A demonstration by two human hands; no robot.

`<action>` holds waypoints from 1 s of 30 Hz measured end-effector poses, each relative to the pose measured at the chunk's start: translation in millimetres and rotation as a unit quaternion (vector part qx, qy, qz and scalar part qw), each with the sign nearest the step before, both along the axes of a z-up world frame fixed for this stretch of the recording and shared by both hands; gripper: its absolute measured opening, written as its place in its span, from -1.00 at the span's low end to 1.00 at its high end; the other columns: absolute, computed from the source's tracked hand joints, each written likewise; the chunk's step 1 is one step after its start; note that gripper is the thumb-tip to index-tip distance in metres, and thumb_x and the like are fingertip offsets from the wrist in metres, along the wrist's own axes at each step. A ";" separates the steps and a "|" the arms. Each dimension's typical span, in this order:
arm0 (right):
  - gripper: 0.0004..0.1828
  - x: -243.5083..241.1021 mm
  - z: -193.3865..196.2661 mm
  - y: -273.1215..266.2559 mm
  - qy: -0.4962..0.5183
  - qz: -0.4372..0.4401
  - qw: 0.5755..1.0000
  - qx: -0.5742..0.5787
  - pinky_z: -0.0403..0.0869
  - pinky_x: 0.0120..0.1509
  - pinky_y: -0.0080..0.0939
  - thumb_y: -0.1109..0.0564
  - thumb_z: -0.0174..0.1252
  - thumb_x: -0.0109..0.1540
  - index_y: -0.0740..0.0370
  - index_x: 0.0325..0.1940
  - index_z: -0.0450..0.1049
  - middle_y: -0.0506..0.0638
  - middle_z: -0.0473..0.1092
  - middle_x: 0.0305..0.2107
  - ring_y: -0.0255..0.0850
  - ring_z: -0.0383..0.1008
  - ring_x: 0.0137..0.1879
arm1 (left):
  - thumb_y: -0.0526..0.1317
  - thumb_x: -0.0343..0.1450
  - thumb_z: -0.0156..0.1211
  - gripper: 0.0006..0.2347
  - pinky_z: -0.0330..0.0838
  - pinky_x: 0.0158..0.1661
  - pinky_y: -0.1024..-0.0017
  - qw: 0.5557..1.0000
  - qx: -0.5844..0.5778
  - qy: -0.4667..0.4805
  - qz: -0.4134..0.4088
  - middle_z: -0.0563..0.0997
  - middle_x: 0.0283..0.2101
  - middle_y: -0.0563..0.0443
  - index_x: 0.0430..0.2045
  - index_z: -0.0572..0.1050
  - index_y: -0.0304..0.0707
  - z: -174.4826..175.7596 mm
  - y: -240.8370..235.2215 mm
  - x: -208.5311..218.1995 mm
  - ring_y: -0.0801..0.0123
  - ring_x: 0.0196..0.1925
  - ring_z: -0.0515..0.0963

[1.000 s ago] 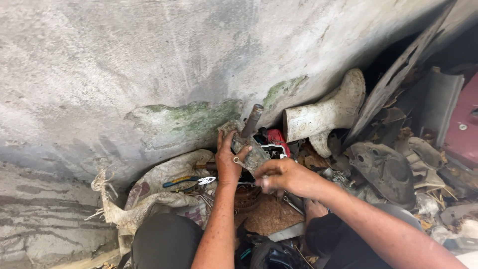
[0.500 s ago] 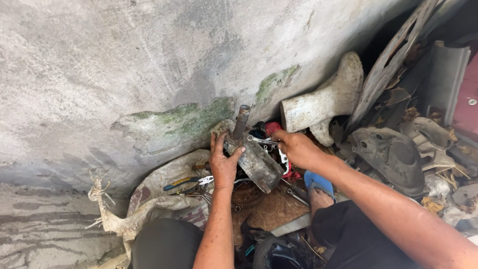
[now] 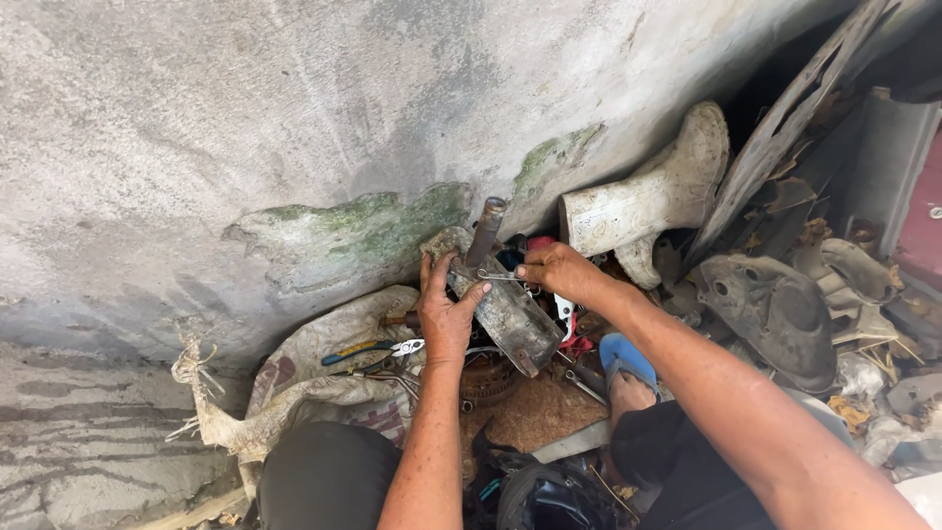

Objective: The person is working on a disassembled engine cylinder head, using a wrench to tighten bolts and a hammer to tap components into place. They manipulate the metal part, adjusting its position and securing it with tools.

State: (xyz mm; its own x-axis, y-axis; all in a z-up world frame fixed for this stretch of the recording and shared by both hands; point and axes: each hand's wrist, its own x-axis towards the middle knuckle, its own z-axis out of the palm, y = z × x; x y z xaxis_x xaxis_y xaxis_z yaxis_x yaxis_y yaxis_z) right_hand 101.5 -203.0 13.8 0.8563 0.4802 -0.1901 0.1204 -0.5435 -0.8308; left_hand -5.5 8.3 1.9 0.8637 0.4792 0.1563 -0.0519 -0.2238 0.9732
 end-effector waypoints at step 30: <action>-0.80 7.0 88.5 185.1 -0.337 0.190 0.883 -0.267 0.58 -0.29 0.26 0.09 0.27 0.11 0.29 -0.36 0.66 0.23 0.52 -0.56 0.19 0.60 -0.39 | -0.09 0.12 0.53 -0.34 0.39 0.21 -0.11 0.998 0.046 0.036 -0.003 0.40 0.34 -0.09 0.19 0.49 0.18 -32.4 4.0 18.4 -0.12 0.26 0.47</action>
